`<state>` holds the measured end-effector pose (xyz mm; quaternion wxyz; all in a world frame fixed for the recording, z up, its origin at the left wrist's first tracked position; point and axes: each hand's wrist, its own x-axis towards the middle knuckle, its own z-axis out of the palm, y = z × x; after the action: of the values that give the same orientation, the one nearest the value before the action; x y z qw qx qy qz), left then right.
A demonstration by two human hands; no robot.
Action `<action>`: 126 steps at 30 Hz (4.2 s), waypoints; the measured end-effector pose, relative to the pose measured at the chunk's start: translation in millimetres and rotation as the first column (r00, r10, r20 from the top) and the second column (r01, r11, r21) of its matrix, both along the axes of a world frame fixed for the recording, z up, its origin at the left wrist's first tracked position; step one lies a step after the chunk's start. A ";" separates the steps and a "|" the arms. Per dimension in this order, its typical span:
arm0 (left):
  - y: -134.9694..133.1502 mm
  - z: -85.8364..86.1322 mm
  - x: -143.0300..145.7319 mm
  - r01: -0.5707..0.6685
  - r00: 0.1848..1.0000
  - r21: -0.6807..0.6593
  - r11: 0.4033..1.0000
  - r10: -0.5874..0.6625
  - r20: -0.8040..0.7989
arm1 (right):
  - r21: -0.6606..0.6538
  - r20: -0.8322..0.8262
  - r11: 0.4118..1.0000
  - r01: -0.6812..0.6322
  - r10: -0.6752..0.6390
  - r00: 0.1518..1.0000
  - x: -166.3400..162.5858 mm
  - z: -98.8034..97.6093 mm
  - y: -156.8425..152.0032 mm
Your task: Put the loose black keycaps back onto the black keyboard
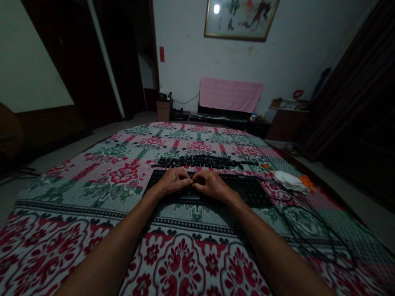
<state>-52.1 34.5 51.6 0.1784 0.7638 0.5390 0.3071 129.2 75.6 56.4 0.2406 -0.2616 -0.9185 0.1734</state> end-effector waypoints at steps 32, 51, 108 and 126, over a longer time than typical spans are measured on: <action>-2.7 13.1 3.2 0.123 0.972 -0.201 0.972 -0.159 -0.172 | -0.095 0.118 0.994 -0.056 0.067 0.991 -1.8 -5.5 -3.7; -1.4 6.4 -0.1 0.047 0.981 -0.247 0.968 -0.091 -0.169 | -0.165 0.089 0.986 -0.001 0.016 0.996 -6.4 -9.2 -3.2; 3.0 -8.0 -41.2 -0.591 0.709 0.119 0.798 0.584 -0.396 | 0.128 0.253 0.984 0.120 -0.150 0.956 -83.0 -8.3 73.6; 3.5 -8.3 -37.9 -0.594 0.660 0.183 0.783 0.605 -0.446 | 0.195 0.407 0.979 0.065 -0.142 0.902 -95.5 -8.8 79.1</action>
<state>-90.0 38.0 43.3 -0.0809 0.5968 0.7833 0.1541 33.7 154.7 47.7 0.0690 -0.3189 -0.9451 0.0179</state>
